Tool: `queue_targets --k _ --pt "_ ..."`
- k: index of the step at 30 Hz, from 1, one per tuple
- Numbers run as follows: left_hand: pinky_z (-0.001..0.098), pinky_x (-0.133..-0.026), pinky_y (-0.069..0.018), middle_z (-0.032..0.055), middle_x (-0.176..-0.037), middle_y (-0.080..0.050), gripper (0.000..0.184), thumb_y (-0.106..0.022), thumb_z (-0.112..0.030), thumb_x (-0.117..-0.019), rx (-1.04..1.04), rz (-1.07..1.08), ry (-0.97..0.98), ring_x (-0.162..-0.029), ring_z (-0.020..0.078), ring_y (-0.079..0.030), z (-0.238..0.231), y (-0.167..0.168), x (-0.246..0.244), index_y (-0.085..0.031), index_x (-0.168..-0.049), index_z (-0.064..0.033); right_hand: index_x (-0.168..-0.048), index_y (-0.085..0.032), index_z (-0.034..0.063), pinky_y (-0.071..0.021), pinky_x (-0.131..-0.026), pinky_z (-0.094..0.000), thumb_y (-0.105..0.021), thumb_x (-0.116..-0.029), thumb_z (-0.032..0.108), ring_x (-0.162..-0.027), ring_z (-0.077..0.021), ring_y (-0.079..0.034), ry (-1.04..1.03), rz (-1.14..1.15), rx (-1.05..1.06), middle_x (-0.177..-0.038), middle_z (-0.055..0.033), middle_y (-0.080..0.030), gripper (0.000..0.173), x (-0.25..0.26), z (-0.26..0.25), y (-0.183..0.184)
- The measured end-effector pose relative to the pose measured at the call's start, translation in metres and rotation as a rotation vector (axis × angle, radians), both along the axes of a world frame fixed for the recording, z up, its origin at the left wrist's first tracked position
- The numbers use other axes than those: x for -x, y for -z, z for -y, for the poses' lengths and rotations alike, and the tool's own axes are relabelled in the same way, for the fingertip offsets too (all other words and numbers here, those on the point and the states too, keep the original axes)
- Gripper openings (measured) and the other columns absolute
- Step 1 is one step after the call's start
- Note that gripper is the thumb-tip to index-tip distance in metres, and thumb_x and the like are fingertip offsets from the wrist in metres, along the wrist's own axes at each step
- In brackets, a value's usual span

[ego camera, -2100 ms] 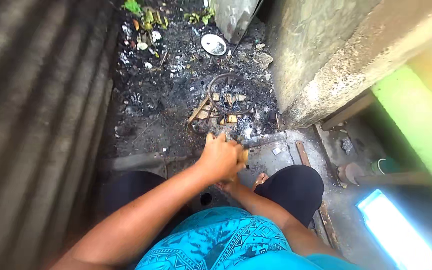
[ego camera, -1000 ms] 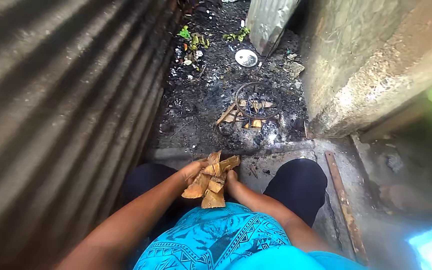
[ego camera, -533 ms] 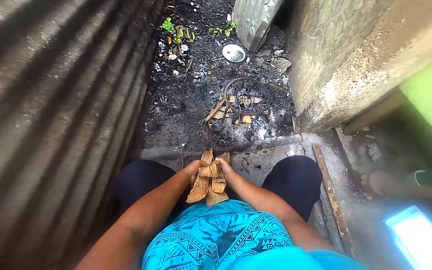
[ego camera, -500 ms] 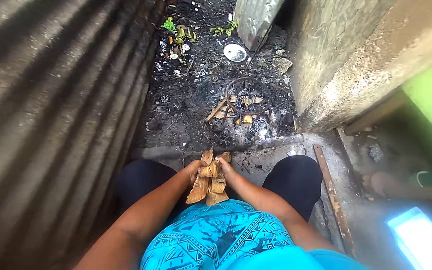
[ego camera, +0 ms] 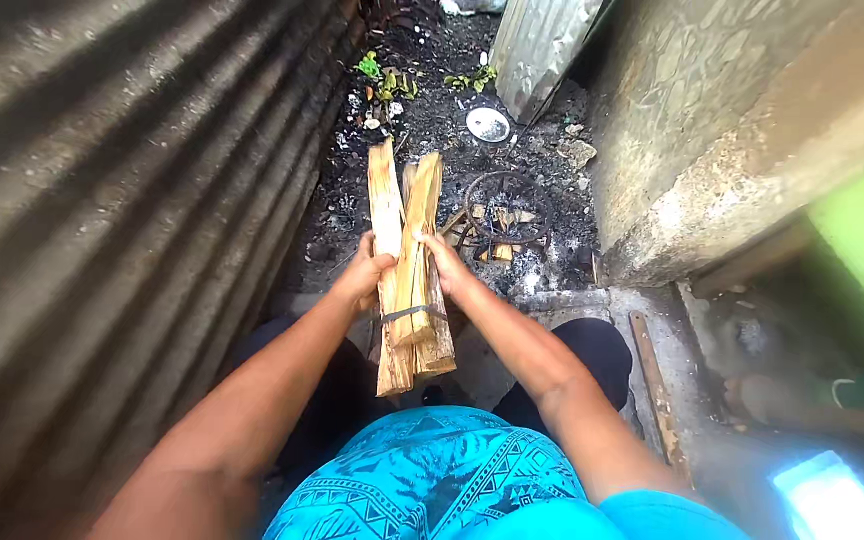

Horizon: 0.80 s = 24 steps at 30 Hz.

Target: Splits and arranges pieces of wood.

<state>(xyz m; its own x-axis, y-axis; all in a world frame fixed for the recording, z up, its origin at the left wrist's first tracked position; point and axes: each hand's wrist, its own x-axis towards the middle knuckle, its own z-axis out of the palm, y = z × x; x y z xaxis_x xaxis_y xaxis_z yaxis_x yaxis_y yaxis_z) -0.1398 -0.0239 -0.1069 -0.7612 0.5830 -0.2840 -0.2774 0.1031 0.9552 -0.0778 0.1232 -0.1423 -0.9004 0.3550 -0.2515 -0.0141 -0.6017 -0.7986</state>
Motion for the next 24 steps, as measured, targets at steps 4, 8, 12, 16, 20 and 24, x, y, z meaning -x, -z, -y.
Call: queue_targets --k 4,8,12,16,20,24 --pt "0.0460 -0.082 -0.0610 0.0124 -0.131 -0.060 0.086 -0.060 -0.009 -0.0847 -0.238 -0.051 0.044 -0.104 0.0254 -0.069 -0.036 -0.029 0.021 -0.016 -0.156 -0.0290 -0.164 -0.011 0.0167 -0.0559 -0.097 -0.0465 -0.065 -0.0923 0.012 -0.120 -0.0278 -0.062 -0.011 -0.210 -0.161 -0.145 -0.0207 -0.051 0.090 0.001 -0.049 -0.041" --pt "0.0405 -0.093 -0.0587 0.0071 -0.125 -0.067 0.056 -0.045 -0.045 -0.1072 -0.142 -0.023 0.273 -0.110 0.0189 -0.068 -0.060 -0.039 0.030 -0.031 -0.155 -0.0178 -0.155 -0.023 0.0019 -0.0578 -0.097 -0.0415 -0.069 -0.0815 0.004 -0.115 -0.0228 -0.065 -0.027 -0.287 -0.344 -0.133 -0.0186 -0.058 0.087 -0.026 -0.072 -0.036" --pt "0.0346 -0.086 -0.0616 0.0054 -0.108 -0.072 0.039 -0.062 -0.018 -0.0985 -0.021 0.004 0.487 -0.095 0.0146 -0.072 -0.080 -0.011 0.021 -0.052 -0.135 -0.0076 -0.161 -0.009 0.0022 -0.0537 -0.107 -0.0412 -0.080 -0.0716 0.002 -0.129 -0.0236 -0.060 0.002 -0.225 -0.490 -0.147 -0.0206 -0.051 0.114 -0.060 -0.080 0.004" --pt "0.0323 -0.086 -0.0609 0.0041 -0.110 -0.071 0.038 -0.063 -0.011 -0.0983 -0.014 0.047 0.537 -0.095 0.0123 -0.071 -0.091 0.031 0.009 -0.051 -0.134 -0.0059 -0.160 -0.008 -0.0024 -0.0510 -0.110 -0.0374 -0.084 -0.0689 0.007 -0.133 -0.0216 -0.056 0.012 -0.119 -0.643 -0.149 -0.0223 -0.048 0.119 -0.084 -0.089 0.033" --pt "0.0334 -0.098 -0.0566 0.0085 -0.124 -0.067 0.052 -0.071 -0.011 -0.0928 0.003 -0.061 0.622 -0.110 0.0116 -0.067 -0.103 0.052 0.003 -0.049 -0.140 -0.0017 -0.158 -0.016 -0.0079 -0.0415 -0.119 -0.0371 -0.090 -0.0720 0.023 -0.141 -0.0239 -0.049 -0.076 -0.012 -0.931 -0.154 -0.0255 -0.044 0.118 -0.107 -0.116 0.040" --pt "0.0537 -0.119 -0.0350 0.0236 -0.156 -0.043 0.102 -0.095 -0.015 -0.0705 0.352 -0.456 0.899 -0.143 0.0346 -0.044 -0.096 0.080 0.033 -0.038 -0.155 -0.0045 -0.163 -0.011 -0.0013 -0.0331 -0.123 -0.0398 -0.082 -0.0735 0.061 -0.153 -0.0221 -0.031 -0.155 -0.034 -0.865 -0.168 -0.0169 -0.026 0.130 -0.137 -0.173 0.025"
